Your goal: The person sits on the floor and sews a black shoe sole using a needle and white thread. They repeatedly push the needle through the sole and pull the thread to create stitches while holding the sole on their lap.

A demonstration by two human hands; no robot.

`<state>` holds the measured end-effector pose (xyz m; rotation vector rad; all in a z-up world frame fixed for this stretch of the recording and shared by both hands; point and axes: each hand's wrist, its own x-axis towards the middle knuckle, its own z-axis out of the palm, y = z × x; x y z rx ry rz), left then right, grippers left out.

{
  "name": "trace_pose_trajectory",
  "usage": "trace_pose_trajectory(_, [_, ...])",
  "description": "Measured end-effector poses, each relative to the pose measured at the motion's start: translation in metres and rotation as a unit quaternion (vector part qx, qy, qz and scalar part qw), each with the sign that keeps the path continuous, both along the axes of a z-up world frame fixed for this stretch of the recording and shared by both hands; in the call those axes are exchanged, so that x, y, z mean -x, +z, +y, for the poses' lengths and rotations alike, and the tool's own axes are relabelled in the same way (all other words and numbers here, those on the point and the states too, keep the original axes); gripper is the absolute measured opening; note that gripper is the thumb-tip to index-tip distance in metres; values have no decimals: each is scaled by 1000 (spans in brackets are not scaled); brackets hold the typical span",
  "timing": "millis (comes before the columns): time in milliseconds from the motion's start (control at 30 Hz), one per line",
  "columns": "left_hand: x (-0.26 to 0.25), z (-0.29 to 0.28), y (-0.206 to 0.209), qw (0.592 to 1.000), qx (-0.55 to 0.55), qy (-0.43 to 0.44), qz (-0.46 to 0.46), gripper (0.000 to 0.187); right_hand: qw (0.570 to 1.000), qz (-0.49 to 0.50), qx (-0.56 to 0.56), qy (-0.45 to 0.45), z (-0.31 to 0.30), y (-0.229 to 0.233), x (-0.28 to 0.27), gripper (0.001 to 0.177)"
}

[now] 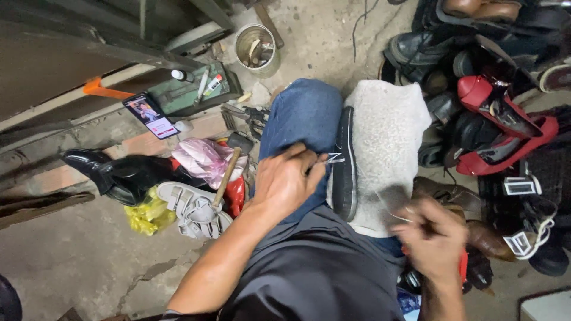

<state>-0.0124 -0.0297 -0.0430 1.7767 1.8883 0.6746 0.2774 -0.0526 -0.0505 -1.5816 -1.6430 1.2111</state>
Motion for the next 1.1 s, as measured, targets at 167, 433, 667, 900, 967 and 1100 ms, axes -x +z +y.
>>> trace_pose_trajectory(167, [-11, 9, -7, 999, -8, -16, -27, 18, 992, -73, -35, -93, 19, 32, -2, 12])
trace_pose_trajectory(433, [-14, 12, -16, 995, -21, -28, -89, 17, 927, -318, -191, 49, 26, 17, 25, 39])
trace_pose_trajectory(667, [13, 4, -14, 940, 31, -26, -338, 4, 960, -188, -158, 131, 38, 22, 75, 37])
trace_pose_trajectory(900, [87, -23, -4, 892, 25, -7, -451, 19, 968, -206, -113, 90, 45, 9, 55, 22])
trace_pose_trajectory(967, [95, -26, -1, 942, 45, 41, -329, 12, 964, -227, -127, 60, 48, -3, 20, 18])
trace_pose_trajectory(1100, [81, -15, 16, 991, 41, 87, -97, 23, 935, -304, -174, 49, 57, 24, 22, 35])
